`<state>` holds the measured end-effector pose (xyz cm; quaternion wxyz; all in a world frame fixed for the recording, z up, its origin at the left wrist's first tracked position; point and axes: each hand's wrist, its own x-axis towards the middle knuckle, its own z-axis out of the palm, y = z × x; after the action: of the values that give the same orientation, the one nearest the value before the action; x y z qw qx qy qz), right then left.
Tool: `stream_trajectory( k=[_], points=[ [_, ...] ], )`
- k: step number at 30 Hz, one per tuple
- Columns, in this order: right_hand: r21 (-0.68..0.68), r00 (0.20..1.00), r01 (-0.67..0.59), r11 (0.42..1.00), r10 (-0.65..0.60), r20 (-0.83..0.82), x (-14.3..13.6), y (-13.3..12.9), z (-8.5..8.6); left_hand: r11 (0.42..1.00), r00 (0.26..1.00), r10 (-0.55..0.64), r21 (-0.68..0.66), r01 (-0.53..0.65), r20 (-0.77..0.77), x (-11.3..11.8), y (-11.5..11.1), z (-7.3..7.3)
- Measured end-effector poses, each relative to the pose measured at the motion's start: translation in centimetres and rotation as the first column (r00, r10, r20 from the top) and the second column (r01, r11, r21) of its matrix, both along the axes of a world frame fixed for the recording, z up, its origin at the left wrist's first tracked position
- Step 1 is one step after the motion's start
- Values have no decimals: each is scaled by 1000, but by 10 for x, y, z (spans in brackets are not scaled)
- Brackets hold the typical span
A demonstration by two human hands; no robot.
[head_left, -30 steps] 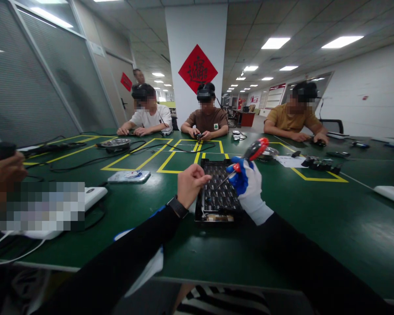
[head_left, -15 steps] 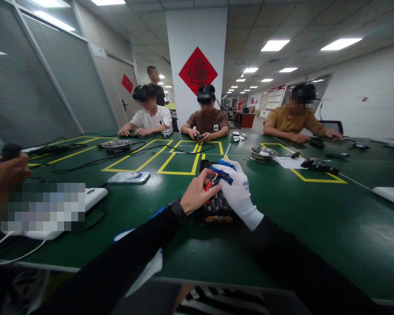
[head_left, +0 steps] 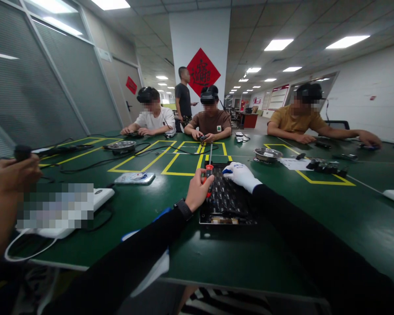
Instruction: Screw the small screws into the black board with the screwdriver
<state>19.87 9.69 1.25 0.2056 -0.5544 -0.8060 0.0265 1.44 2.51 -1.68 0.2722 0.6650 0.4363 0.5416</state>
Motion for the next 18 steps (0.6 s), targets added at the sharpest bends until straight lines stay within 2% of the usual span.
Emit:
stream_trajectory(
  k=[4, 7, 13, 18],
  points=[
    [-56, 993, 11, 998, -4, 119, -12, 18, -1, 1000, 1000, -25, 3, 25, -4, 1, -3, 2],
    [-36, 988, 15, 999, -9, 157, -15, 18, -2, 999, 999, -32, 3, 32, 6, 1, -4, 3],
    [23, 989, -75, 997, 72, 127, -9, -24, -9, 1000, 1000, -15, 5, 15, 12, 2, -4, 3],
    [26, 976, -218, 976, 218, -17, -1, -49, -24, 1000, 1000, -13, 12, 13, 25, 3, -4, 3]
  ],
)
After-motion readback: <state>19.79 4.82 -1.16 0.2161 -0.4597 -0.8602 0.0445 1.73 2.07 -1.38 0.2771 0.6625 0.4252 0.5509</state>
